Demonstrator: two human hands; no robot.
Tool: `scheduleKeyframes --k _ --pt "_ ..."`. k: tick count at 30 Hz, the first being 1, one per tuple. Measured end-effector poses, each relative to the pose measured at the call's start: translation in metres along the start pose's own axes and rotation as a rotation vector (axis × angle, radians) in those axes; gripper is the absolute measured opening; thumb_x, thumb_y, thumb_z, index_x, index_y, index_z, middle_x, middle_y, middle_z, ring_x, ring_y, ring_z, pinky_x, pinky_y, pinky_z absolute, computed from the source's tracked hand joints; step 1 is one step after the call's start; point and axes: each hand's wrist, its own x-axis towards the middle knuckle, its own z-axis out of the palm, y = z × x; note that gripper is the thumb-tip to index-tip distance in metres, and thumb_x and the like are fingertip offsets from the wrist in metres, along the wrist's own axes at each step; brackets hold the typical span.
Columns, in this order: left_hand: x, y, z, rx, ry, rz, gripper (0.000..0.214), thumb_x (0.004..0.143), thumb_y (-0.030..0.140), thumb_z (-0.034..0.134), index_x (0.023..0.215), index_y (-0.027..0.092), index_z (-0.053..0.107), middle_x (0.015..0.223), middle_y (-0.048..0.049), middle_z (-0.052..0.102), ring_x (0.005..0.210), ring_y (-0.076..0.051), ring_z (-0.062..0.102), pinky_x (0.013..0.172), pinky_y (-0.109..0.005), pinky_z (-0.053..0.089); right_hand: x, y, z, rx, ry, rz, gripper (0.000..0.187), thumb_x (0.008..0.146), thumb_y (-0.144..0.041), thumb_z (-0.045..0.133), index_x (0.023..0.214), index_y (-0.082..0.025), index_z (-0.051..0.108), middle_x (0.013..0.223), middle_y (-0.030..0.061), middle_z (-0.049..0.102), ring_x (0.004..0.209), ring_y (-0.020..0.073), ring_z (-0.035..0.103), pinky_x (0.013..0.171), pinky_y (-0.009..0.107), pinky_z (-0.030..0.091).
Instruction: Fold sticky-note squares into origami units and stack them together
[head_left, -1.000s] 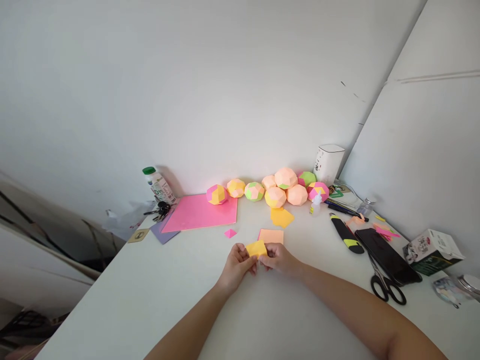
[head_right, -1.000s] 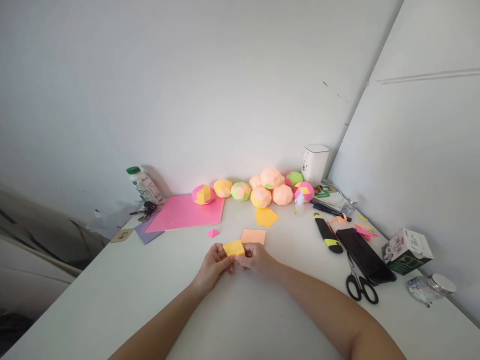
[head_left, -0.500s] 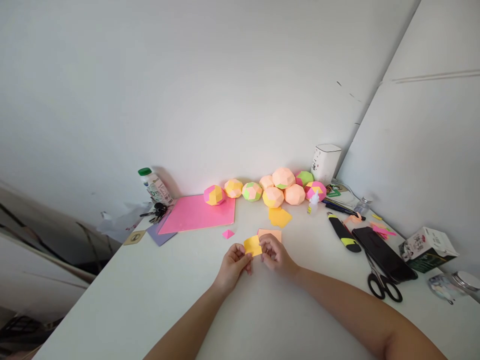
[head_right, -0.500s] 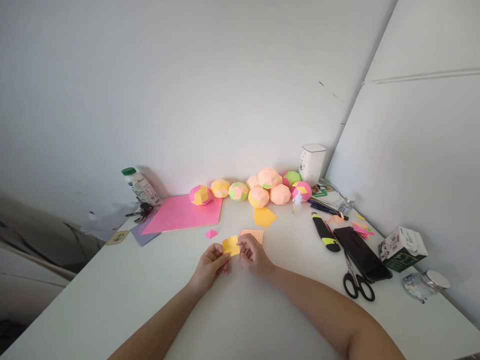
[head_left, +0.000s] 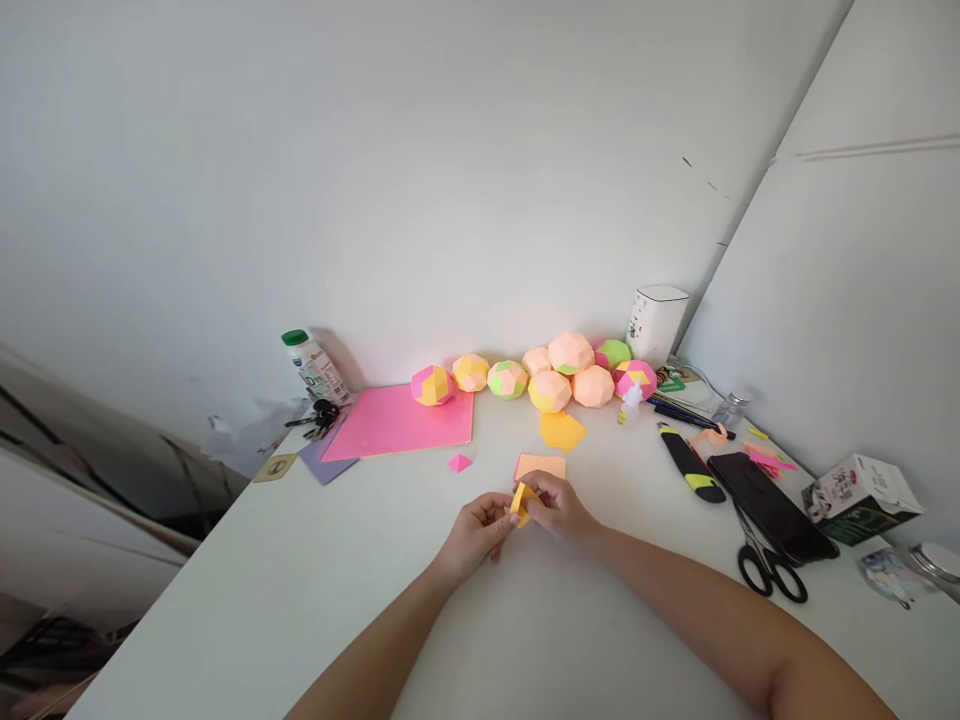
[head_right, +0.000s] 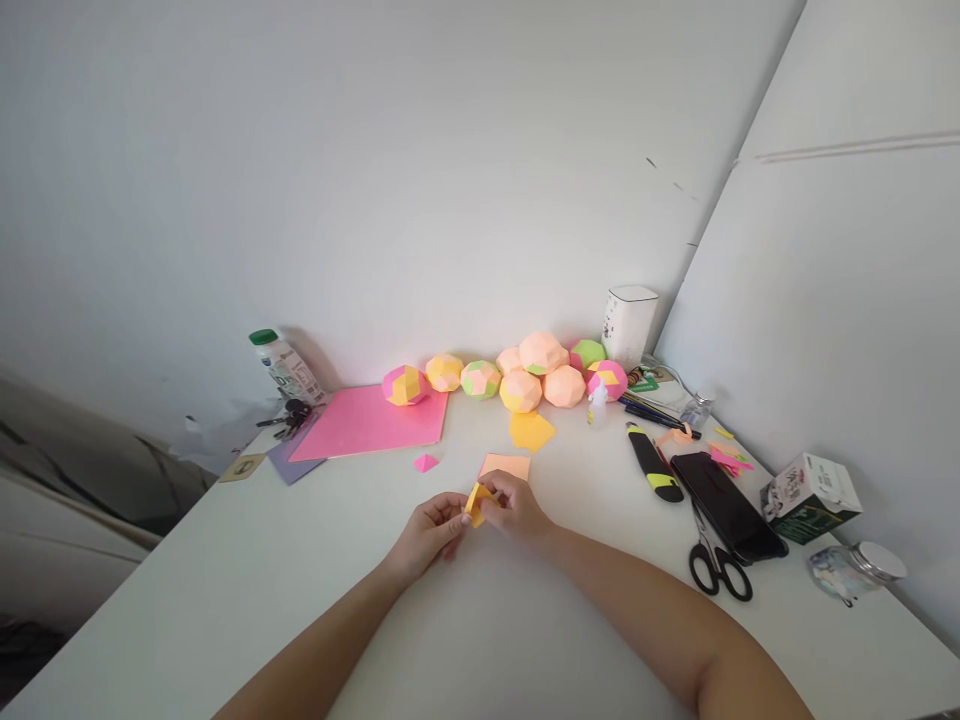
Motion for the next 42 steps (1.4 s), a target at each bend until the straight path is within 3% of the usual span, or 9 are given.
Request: scheduleKeyframes --k 4,12,16,19,23,29,36,39,42 --pt "-0.001 0.0 0.002 0.01 -0.004 0.008 0.029 0.07 0.04 0.068 0.076 0.016 0.053 0.059 0.0057 0.048 0.047 -0.006 0.045 0.04 -0.019 0.042 -0.002 0.002 0.0 -0.008 -0.068 0.045 0.006 0.07 -0.013 0.051 0.065 -0.016 0.052 0.061 -0.0034 0.048 0.054 0.0087 0.041 0.055 0.023 0.038" --pt "0.0 -0.005 0.002 -0.175 0.096 0.02 0.033 0.075 0.034 0.065 0.078 0.022 0.034 0.06 0.0085 0.049 0.041 -0.006 0.044 0.034 -0.015 0.031 -0.002 0.006 -0.002 0.043 -0.132 0.127 0.015 0.069 -0.017 0.053 0.06 -0.018 0.041 0.053 -0.0053 0.041 0.049 0.0083 0.035 0.049 0.022 0.032" --pt "-0.004 -0.002 0.005 -0.174 0.083 0.128 0.027 0.076 0.03 0.064 0.089 0.022 0.042 0.083 0.0022 0.055 0.069 -0.01 0.056 0.057 -0.022 0.047 -0.002 0.006 -0.003 0.033 -0.178 0.145 0.017 0.071 -0.018 0.052 0.06 -0.018 0.039 0.054 -0.0054 0.039 0.048 0.0078 0.033 0.046 0.021 0.028" --pt "-0.006 0.001 0.003 -0.106 0.038 0.155 0.025 0.078 0.03 0.062 0.1 0.022 0.053 0.095 -0.0023 0.056 0.085 -0.014 0.056 0.072 -0.027 0.048 -0.001 0.006 -0.004 0.012 -0.199 0.145 0.017 0.073 -0.018 0.051 0.06 -0.018 0.039 0.055 -0.0054 0.037 0.049 0.0076 0.032 0.045 0.021 0.025" --pt "-0.007 0.002 -0.001 -0.08 0.012 0.132 0.032 0.077 0.031 0.062 0.108 0.022 0.059 0.102 -0.0051 0.056 0.092 -0.019 0.055 0.079 -0.031 0.047 -0.001 0.005 -0.004 0.026 -0.199 0.13 0.017 0.076 -0.023 0.052 0.063 -0.018 0.042 0.057 -0.0052 0.036 0.051 0.008 0.032 0.046 0.021 0.025" --pt "-0.006 0.0 -0.006 -0.147 0.055 -0.009 0.043 0.072 0.033 0.068 0.112 0.021 0.059 0.099 -0.0064 0.062 0.09 -0.021 0.058 0.08 -0.036 0.048 0.0 0.004 -0.002 0.085 -0.169 0.097 0.023 0.078 -0.031 0.056 0.063 -0.016 0.049 0.056 -0.0047 0.037 0.052 0.0085 0.033 0.048 0.022 0.026" --pt "-0.005 0.0 -0.003 -0.058 0.08 0.019 0.04 0.073 0.037 0.065 0.109 0.021 0.06 0.105 -0.0063 0.06 0.094 -0.02 0.057 0.081 -0.033 0.048 -0.001 0.004 -0.001 0.089 -0.099 0.067 0.021 0.077 -0.032 0.059 0.065 -0.015 0.055 0.061 -0.0031 0.045 0.055 0.0089 0.039 0.05 0.022 0.031" --pt "-0.005 0.001 0.001 0.016 0.076 0.041 0.036 0.076 0.038 0.062 0.107 0.021 0.061 0.105 -0.0062 0.06 0.088 -0.018 0.056 0.073 -0.029 0.049 -0.001 0.001 -0.001 0.109 -0.089 0.076 0.02 0.077 -0.034 0.059 0.072 -0.015 0.059 0.067 -0.0016 0.051 0.058 0.0099 0.043 0.054 0.023 0.036" --pt "-0.006 0.001 0.003 0.05 0.099 0.036 0.035 0.077 0.04 0.06 0.105 0.019 0.062 0.096 -0.0056 0.061 0.069 -0.013 0.054 0.061 -0.025 0.046 -0.001 -0.001 -0.001 0.112 -0.074 0.096 0.022 0.078 -0.037 0.059 0.073 -0.015 0.06 0.068 -0.0011 0.052 0.059 0.0105 0.045 0.055 0.024 0.037"
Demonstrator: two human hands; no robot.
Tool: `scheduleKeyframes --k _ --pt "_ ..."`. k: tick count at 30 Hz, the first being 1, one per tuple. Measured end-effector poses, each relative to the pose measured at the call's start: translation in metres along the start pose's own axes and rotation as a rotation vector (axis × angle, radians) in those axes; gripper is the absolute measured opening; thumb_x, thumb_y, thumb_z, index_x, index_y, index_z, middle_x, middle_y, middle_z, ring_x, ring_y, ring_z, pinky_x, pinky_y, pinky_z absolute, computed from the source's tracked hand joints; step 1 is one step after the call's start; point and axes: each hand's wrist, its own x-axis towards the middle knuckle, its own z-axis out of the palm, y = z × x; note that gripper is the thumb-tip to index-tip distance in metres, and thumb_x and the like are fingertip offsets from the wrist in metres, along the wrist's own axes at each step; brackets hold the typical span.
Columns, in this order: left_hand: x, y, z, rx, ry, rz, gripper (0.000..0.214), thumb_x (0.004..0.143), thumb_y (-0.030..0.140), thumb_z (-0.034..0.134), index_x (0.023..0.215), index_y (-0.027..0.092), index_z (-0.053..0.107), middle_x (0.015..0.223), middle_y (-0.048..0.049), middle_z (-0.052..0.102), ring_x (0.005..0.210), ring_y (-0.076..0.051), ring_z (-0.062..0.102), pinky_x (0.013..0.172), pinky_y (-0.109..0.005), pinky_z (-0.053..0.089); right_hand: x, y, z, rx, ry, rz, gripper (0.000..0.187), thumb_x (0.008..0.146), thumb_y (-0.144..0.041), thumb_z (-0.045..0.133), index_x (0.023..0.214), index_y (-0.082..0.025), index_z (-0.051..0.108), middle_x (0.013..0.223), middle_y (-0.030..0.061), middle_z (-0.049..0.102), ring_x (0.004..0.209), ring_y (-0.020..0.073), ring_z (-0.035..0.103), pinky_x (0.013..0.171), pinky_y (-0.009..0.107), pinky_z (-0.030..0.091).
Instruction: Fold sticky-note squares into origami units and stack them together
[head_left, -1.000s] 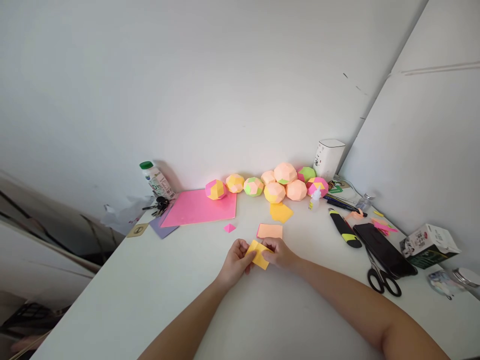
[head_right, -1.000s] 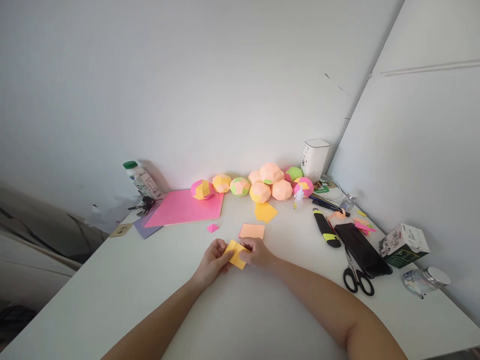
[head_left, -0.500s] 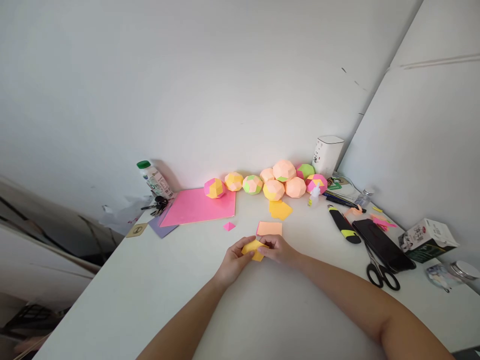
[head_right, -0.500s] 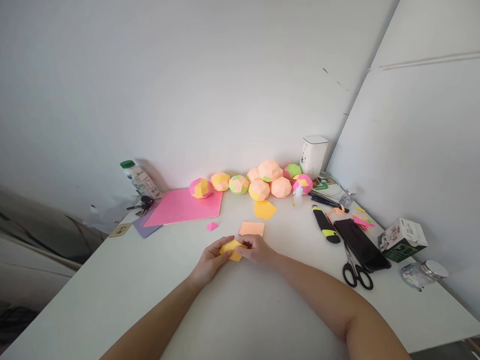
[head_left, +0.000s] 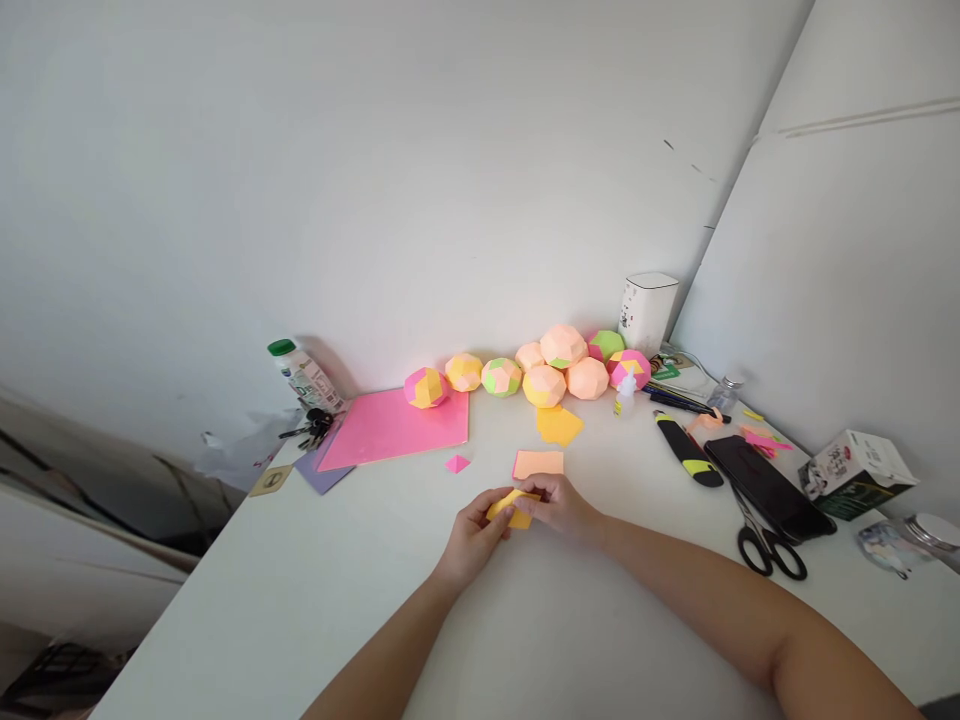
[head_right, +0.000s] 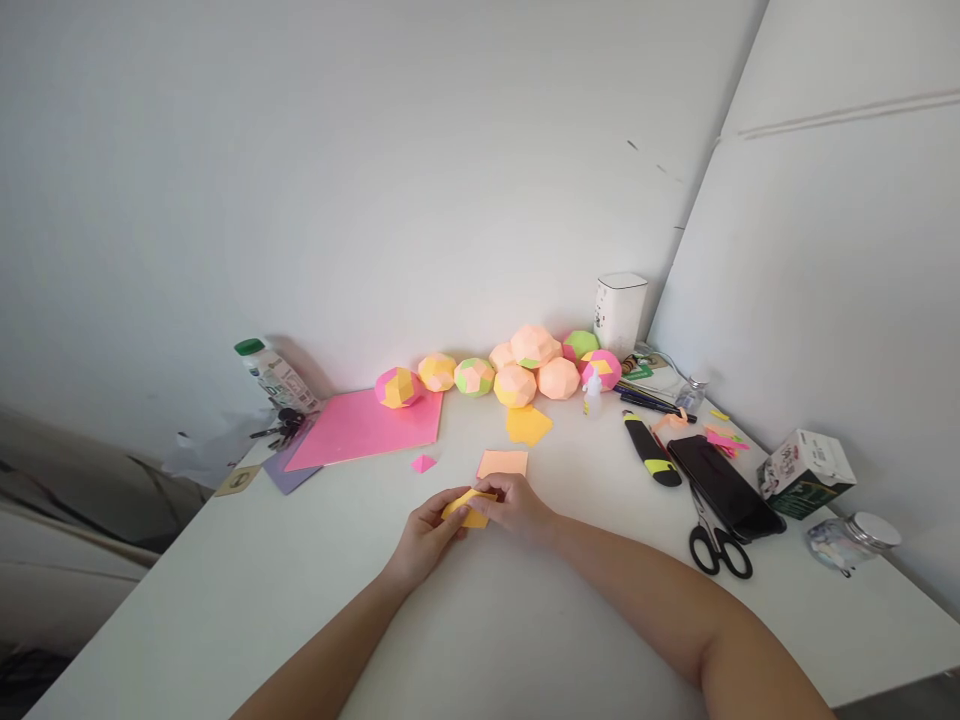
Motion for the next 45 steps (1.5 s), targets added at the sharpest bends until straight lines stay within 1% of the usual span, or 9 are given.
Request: scheduleKeyframes --k 2,5,9,11,13,21,33,39,45 --pt "0.0 0.0 0.001 0.006 0.01 -0.017 0.036 0.077 0.042 0.059 0.104 0.018 0.062 0.081 -0.0032 0.061 0.057 -0.01 0.048 0.054 -0.023 0.042 0.0 0.001 0.0 0.007 0.012 0.002 0.023 0.077 -0.039 0.06 0.073 -0.016 0.059 0.068 -0.0008 0.053 0.061 0.0112 0.047 0.057 0.024 0.039" --pt "-0.001 -0.001 0.001 0.027 0.017 -0.026 0.037 0.078 0.044 0.058 0.103 0.017 0.062 0.058 0.0029 0.051 0.048 -0.008 0.04 0.046 -0.021 0.033 0.002 0.005 0.0 0.028 0.036 0.019 0.025 0.074 -0.04 0.063 0.073 -0.016 0.055 0.068 -0.0018 0.051 0.061 0.0107 0.047 0.057 0.024 0.04" --pt "-0.002 -0.001 0.002 0.063 0.015 -0.026 0.039 0.079 0.046 0.056 0.102 0.016 0.061 0.047 0.007 0.038 0.044 -0.007 0.033 0.044 -0.02 0.025 0.003 0.009 -0.001 0.071 0.062 0.039 0.025 0.071 -0.037 0.067 0.083 -0.017 0.056 0.076 -0.001 0.055 0.066 0.0112 0.05 0.062 0.025 0.042" --pt "-0.002 0.0 0.002 0.078 0.017 -0.038 0.041 0.078 0.048 0.055 0.102 0.015 0.061 0.045 0.0077 0.035 0.043 -0.007 0.031 0.043 -0.02 0.024 0.003 0.009 -0.001 0.082 0.052 0.026 0.026 0.072 -0.037 0.067 0.085 -0.017 0.058 0.08 0.0005 0.057 0.07 0.0128 0.053 0.066 0.027 0.044" --pt "-0.002 0.001 0.003 0.095 0.019 -0.047 0.043 0.078 0.049 0.055 0.103 0.014 0.061 0.044 0.0079 0.035 0.042 -0.007 0.029 0.042 -0.02 0.023 0.004 0.008 -0.002 0.08 0.035 0.009 0.025 0.073 -0.038 0.066 0.083 -0.016 0.06 0.079 0.0014 0.059 0.071 0.0137 0.054 0.067 0.028 0.044" --pt "-0.003 0.003 0.002 0.112 0.005 -0.035 0.044 0.079 0.048 0.053 0.103 0.013 0.062 0.043 0.0081 0.033 0.041 -0.007 0.028 0.041 -0.02 0.021 0.004 0.002 -0.001 0.078 0.042 0.008 0.022 0.072 -0.036 0.066 0.074 -0.015 0.061 0.07 0.0001 0.056 0.065 0.0121 0.051 0.06 0.025 0.042" --pt "-0.002 0.001 0.002 0.085 -0.016 -0.022 0.043 0.078 0.049 0.055 0.103 0.015 0.063 0.043 0.008 0.034 0.04 -0.007 0.028 0.041 -0.02 0.022 0.005 0.002 -0.002 0.167 0.036 0.045 0.018 0.07 -0.033 0.068 0.074 -0.016 0.065 0.07 -0.0001 0.06 0.065 0.0126 0.054 0.063 0.026 0.044" --pt "-0.003 0.003 0.002 0.088 -0.015 -0.023 0.04 0.079 0.047 0.054 0.102 0.015 0.063 0.043 0.0076 0.035 0.041 -0.007 0.029 0.042 -0.021 0.023 0.004 -0.002 -0.003 0.135 0.028 0.058 0.019 0.07 -0.035 0.068 0.072 -0.016 0.065 0.068 -0.0003 0.059 0.061 0.0115 0.051 0.058 0.025 0.041" --pt "-0.002 0.003 0.001 0.044 -0.016 -0.049 0.036 0.078 0.046 0.056 0.098 0.015 0.063 0.041 0.0081 0.036 0.04 -0.007 0.03 0.042 -0.02 0.023 0.003 -0.001 -0.004 0.134 0.038 0.085 0.022 0.071 -0.038 0.066 0.071 -0.015 0.066 0.068 0.0006 0.058 0.062 0.0123 0.051 0.057 0.025 0.041"
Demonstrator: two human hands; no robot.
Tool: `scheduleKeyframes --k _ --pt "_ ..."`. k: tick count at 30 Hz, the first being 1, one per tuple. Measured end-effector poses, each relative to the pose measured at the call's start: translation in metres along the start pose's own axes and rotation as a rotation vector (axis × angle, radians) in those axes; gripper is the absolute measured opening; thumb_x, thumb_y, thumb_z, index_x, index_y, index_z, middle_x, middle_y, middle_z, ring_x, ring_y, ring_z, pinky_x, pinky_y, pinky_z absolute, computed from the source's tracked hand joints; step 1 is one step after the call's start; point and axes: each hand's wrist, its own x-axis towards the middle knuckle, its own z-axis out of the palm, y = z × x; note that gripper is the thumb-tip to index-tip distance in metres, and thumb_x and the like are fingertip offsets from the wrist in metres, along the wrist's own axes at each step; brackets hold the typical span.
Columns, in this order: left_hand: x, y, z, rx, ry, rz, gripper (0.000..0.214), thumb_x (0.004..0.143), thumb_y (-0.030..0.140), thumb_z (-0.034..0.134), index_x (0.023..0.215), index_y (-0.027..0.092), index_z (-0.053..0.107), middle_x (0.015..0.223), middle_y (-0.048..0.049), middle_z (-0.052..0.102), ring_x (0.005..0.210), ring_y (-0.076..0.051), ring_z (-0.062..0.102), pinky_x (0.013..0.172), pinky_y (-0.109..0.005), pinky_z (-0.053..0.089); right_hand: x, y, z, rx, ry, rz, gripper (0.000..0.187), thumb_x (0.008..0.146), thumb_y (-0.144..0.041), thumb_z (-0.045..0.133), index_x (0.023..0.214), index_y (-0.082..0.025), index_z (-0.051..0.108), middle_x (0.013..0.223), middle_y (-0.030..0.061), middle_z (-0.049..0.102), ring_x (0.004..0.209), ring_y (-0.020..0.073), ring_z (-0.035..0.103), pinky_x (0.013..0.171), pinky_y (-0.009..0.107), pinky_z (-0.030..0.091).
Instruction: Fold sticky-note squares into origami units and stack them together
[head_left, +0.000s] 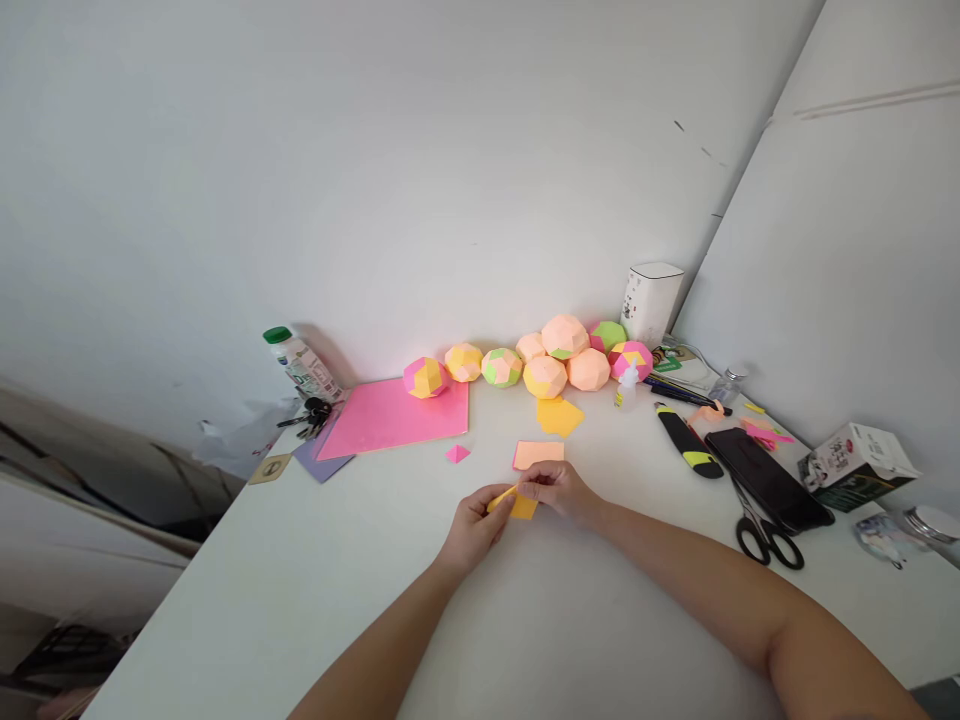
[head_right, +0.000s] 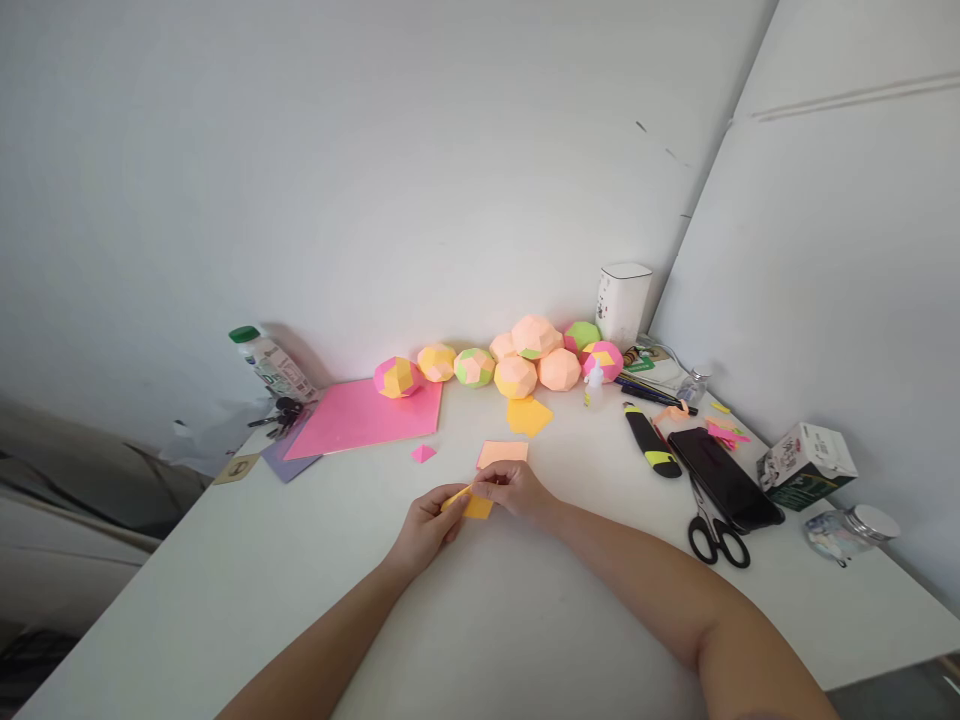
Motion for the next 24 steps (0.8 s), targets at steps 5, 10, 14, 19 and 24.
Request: scheduleKeyframes --k 5,10,14,19,24 --pt "0.0035 -0.0059 -0.0009 -0.048 0.053 -0.009 0.031 0.076 0.047 0.058 0.082 0.016 0.059 0.039 0.0082 0.041 0.038 -0.007 0.033 0.043 -0.02 0.026 0.0003 0.0005 -0.0002 0.034 -0.009 0.003 0.026 0.075 -0.041 0.061 0.074 -0.016 0.063 0.066 -0.0004 0.054 0.059 0.011 0.047 0.054 0.024 0.038" --pt "0.0061 -0.0087 -0.0012 -0.073 0.094 -0.007 0.031 0.076 0.048 0.058 0.076 0.017 0.054 0.039 0.0064 0.047 0.038 -0.008 0.039 0.043 -0.02 0.028 -0.0026 -0.0007 0.0022 -0.031 0.0 -0.023 0.025 0.079 -0.042 0.057 0.08 -0.017 0.056 0.066 -0.0021 0.051 0.054 0.0088 0.043 0.049 0.022 0.036" --pt "0.0043 -0.0058 -0.0009 -0.041 0.045 -0.021 0.032 0.075 0.048 0.058 0.074 0.017 0.054 0.038 0.0072 0.045 0.036 -0.007 0.037 0.042 -0.02 0.026 -0.0053 -0.0008 0.0049 -0.138 -0.026 -0.149 0.024 0.078 -0.037 0.061 0.092 -0.018 0.06 0.08 0.0011 0.058 0.063 0.0107 0.05 0.057 0.023 0.042" --pt "0.0035 -0.0033 0.0006 -0.036 0.063 -0.01 0.032 0.073 0.048 0.061 0.081 0.017 0.056 0.041 0.0084 0.044 0.035 -0.006 0.037 0.04 -0.019 0.025 -0.0047 0.0008 0.0052 -0.187 0.003 -0.151 0.025 0.08 -0.038 0.058 0.085 -0.016 0.068 0.079 0.0036 0.064 0.069 0.0146 0.056 0.064 0.028 0.046" --pt "0.0057 -0.0034 0.0003 -0.075 0.063 -0.001 0.033 0.074 0.045 0.062 0.089 0.016 0.058 0.04 0.0089 0.044 0.034 -0.005 0.036 0.039 -0.019 0.024 -0.0044 -0.0004 0.0043 -0.185 0.02 -0.13 0.025 0.079 -0.039 0.059 0.085 -0.017 0.07 0.074 0.0021 0.064 0.067 0.014 0.056 0.072 0.031 0.048"
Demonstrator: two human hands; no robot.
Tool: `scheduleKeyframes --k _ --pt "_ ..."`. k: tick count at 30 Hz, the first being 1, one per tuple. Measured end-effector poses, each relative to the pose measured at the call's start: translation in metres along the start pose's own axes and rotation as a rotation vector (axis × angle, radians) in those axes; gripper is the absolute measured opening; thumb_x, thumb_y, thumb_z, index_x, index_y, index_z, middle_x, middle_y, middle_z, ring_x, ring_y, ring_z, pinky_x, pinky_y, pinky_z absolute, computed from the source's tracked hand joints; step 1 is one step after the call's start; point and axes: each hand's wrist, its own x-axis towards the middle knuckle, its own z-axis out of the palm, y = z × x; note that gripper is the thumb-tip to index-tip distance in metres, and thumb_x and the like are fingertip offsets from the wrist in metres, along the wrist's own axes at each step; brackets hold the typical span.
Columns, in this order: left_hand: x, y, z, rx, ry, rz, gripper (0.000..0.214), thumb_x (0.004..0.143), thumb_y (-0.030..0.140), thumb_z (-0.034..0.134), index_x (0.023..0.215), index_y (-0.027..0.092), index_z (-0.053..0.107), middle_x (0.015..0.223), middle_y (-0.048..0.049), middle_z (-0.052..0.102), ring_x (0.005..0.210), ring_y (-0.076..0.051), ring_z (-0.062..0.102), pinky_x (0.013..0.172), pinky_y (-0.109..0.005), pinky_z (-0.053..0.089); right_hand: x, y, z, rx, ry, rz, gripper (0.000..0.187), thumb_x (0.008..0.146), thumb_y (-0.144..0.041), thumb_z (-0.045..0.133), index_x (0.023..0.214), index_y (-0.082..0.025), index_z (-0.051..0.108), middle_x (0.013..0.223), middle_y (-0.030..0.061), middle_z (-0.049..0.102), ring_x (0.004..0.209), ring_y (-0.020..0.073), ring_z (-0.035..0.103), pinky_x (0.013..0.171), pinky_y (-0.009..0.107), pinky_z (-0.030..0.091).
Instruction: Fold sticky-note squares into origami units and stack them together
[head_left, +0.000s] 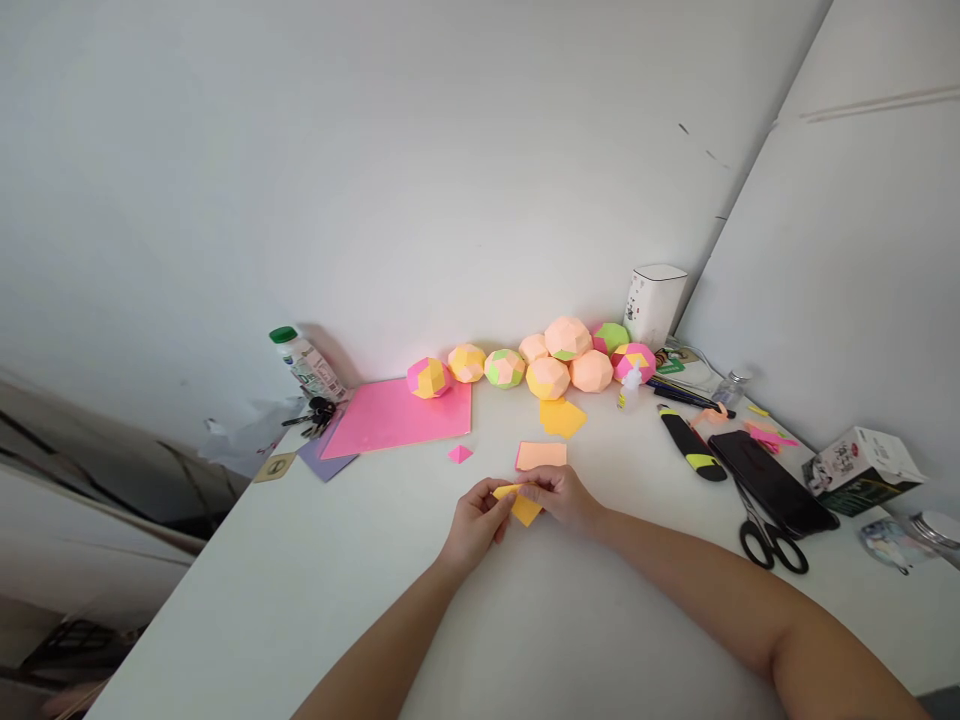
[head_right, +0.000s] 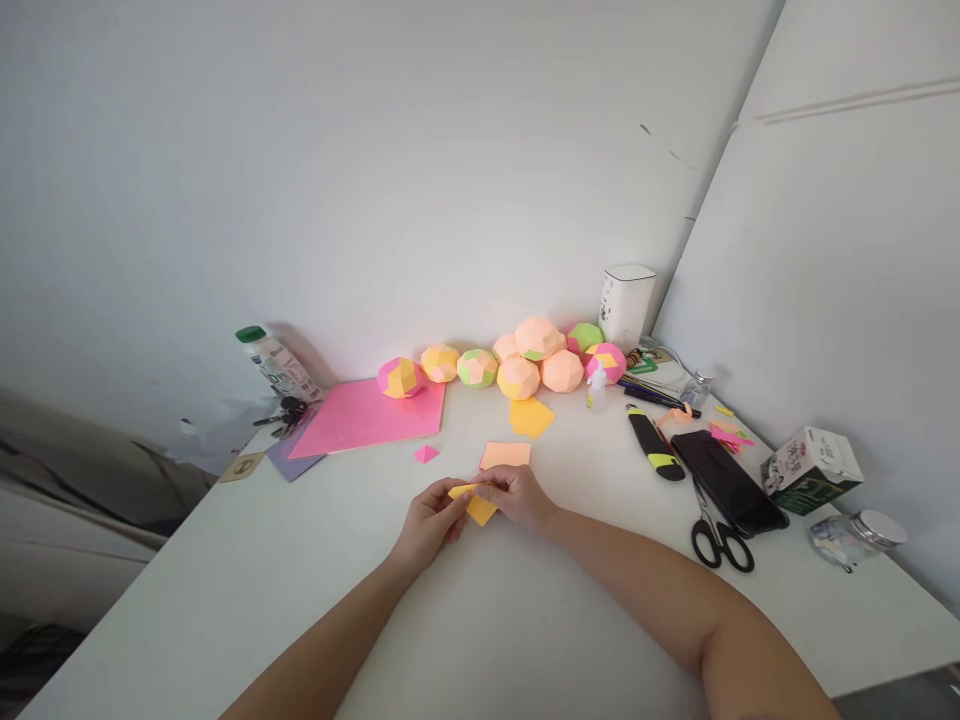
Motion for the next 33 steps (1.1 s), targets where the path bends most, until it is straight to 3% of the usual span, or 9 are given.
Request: scheduleKeyframes --k 2,6,9,22,33 --pt "0.001 0.0 0.0 -0.04 0.008 -0.014 0.032 0.073 0.043 0.063 0.089 0.016 0.058 0.041 0.0081 0.046 0.034 -0.005 0.037 0.039 -0.018 0.025 0.0 0.0 0.0 -0.01 -0.019 -0.004 0.026 0.08 -0.039 0.058 0.084 -0.017 0.07 0.07 0.0014 0.062 0.063 0.0129 0.055 0.071 0.031 0.049" --pt "0.002 0.001 -0.001 -0.096 0.061 -0.025 0.031 0.07 0.039 0.068 0.087 0.015 0.058 0.039 0.0078 0.047 0.034 -0.005 0.038 0.039 -0.018 0.026 -0.001 0.0 0.0 -0.007 -0.036 0.029 0.027 0.08 -0.04 0.058 0.084 -0.016 0.069 0.068 0.0016 0.06 0.054 0.0109 0.051 0.052 0.025 0.046" --pt "0.003 -0.001 -0.001 -0.123 0.096 -0.016 0.03 0.069 0.037 0.069 0.087 0.015 0.058 0.04 0.0081 0.048 0.033 -0.005 0.039 0.038 -0.018 0.027 -0.002 0.0 0.001 0.005 -0.054 0.052 0.028 0.081 -0.04 0.057 0.084 -0.015 0.068 0.065 0.0016 0.059 0.052 0.0114 0.053 0.047 0.023 0.044" --pt "0.003 -0.001 -0.002 -0.133 0.074 -0.025 0.026 0.068 0.036 0.07 0.079 0.015 0.058 0.039 0.008 0.048 0.033 -0.005 0.038 0.038 -0.018 0.029 0.0 0.004 0.0 -0.06 -0.065 0.039 0.024 0.08 -0.036 0.057 0.081 -0.015 0.068 0.063 0.0006 0.057 0.054 0.0106 0.047 0.048 0.022 0.038" --pt "0.001 -0.005 -0.001 -0.052 0.035 -0.011 0.026 0.076 0.042 0.06 0.079 0.018 0.051 0.044 0.0059 0.053 0.037 -0.007 0.045 0.041 -0.019 0.033 0.001 0.003 -0.001 -0.055 -0.06 0.037 0.024 0.079 -0.036 0.058 0.078 -0.014 0.067 0.062 0.0003 0.058 0.054 0.0102 0.048 0.05 0.022 0.037"
